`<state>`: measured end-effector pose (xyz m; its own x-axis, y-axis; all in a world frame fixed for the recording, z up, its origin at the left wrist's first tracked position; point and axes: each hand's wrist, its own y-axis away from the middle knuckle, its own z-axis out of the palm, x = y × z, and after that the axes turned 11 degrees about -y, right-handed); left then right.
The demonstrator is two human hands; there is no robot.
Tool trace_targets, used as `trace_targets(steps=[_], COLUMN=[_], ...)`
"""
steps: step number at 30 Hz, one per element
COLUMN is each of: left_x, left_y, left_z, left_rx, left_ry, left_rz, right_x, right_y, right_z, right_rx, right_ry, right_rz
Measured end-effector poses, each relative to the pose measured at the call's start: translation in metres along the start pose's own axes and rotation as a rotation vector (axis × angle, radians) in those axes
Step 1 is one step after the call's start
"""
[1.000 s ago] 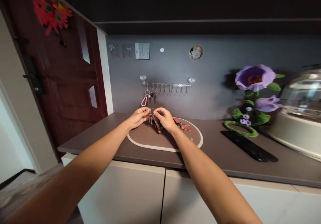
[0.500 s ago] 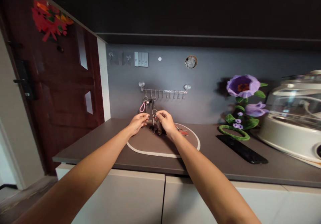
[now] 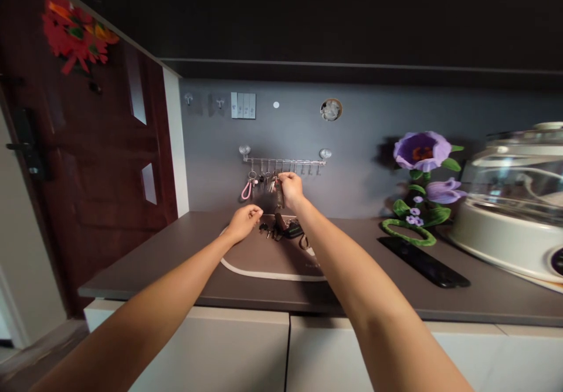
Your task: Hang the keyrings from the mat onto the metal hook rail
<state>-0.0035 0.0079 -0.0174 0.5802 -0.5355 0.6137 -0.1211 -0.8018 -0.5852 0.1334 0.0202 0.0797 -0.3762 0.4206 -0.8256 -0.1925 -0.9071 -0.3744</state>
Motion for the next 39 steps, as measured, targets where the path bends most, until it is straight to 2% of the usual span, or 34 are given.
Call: trace_targets(steps=[6, 18, 27, 33, 39], left_x=[-0.001, -0.004, -0.007, -0.003, -0.006], left_y=[0.002, 0.000, 0.000, 0.002, 0.001], left_z=[0.000, -0.002, -0.002, -0.005, -0.004], left_rx=[-0.005, -0.008, -0.028, -0.038, -0.037], left_ry=[-0.178, -0.306, -0.391, -0.351, -0.365], left_rz=[0.116, 0.192, 0.187, 0.181, 0.188], right_x=[0.001, 0.015, 0.022, 0.029, 0.039], right_y=[-0.019, -0.038, -0.040, -0.038, -0.042], right_z=[0.009, 0.014, 0.011, 0.004, -0.001], right_rx=[0.045, 0.080, 0.067, 0.016, 0.013], right_ry=[-0.019, -0.071, -0.092, -0.071, -0.046], right_rz=[0.003, 0.061, 0.104, 0.125, 0.084])
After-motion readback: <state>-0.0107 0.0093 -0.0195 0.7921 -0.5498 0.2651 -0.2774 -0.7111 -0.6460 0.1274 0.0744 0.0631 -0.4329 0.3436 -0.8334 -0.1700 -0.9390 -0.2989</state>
